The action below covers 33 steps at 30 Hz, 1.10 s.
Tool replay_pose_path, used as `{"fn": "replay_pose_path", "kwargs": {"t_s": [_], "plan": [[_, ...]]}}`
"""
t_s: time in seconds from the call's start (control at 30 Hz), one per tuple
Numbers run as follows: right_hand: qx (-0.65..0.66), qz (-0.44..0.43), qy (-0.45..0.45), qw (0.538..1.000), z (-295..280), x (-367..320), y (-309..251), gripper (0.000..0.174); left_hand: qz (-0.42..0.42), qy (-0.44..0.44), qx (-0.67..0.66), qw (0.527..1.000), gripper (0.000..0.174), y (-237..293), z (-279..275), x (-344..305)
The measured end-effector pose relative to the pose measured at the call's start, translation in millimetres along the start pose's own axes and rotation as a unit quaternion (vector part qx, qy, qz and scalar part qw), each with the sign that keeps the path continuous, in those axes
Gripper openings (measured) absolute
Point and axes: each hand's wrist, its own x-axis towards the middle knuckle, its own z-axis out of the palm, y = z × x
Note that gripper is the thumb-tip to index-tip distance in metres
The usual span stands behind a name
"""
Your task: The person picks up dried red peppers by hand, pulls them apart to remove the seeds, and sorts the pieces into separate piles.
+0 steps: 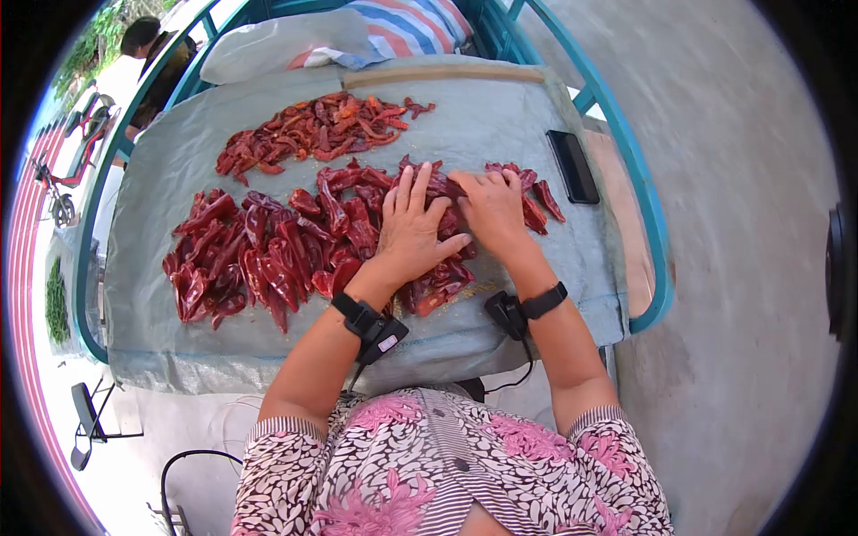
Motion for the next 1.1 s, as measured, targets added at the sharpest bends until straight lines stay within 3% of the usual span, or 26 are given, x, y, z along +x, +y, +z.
{"fn": "replay_pose_path", "kwargs": {"t_s": [0.07, 0.2, 0.3, 0.33, 0.43, 0.53, 0.63, 0.83, 0.93, 1.03, 1.1], "plan": [[0.002, 0.017, -0.028, 0.999, -4.4, 2.3, -0.5, 0.039, 0.000, 0.007, -0.005, 1.000, 0.063, 0.7, -0.1, 0.5], [-0.005, 0.055, 0.043, 0.998, -17.9, -3.7, 13.0, 0.027, -0.008, 0.027, -0.024, 0.999, 0.062, 1.4, 1.8, 0.0], [-0.028, 0.163, 0.014, 0.986, -32.0, -9.2, 28.1, 0.028, -0.003, 0.025, -0.005, 1.000, 0.062, -0.7, 4.8, -0.1], [-0.058, 0.156, 0.073, 0.983, -31.4, -9.8, 27.4, 0.026, -0.007, 0.021, -0.006, 1.000, 0.062, -0.4, 5.0, -0.3], [-0.044, 0.102, 0.117, 0.987, -30.8, -4.6, 16.9, 0.028, -0.010, 0.014, -0.013, 1.000, 0.064, 0.4, 3.1, 0.4], [-0.033, 0.043, 0.014, 0.998, -19.8, -1.8, 5.2, 0.030, -0.011, 0.013, -0.024, 1.000, 0.070, -0.6, 3.2, 0.8], [-0.030, 0.059, -0.064, 0.996, -8.3, 2.9, 0.2, 0.030, -0.020, 0.011, -0.025, 0.999, 0.076, -1.5, 2.8, 1.7], [0.073, 0.095, -0.062, 0.991, -2.1, 5.7, 1.7, 0.029, -0.030, 0.009, -0.033, 0.999, 0.082, -0.7, 2.7, 1.5], [0.064, 0.124, -0.047, 0.989, -21.4, 3.5, 6.3, 0.033, -0.041, 0.002, -0.033, 0.999, 0.079, -0.2, 0.4, 1.4], [-0.042, 0.156, 0.056, 0.985, -30.8, -0.9, 8.4, 0.035, -0.048, 0.040, -0.036, 0.997, 0.069, -1.9, 3.8, 2.9], [0.017, 0.135, 0.053, 0.989, -33.7, -4.2, 5.4, 0.036, -0.059, 0.072, -0.040, 0.995, 0.064, -3.5, 6.9, 5.1]]}}
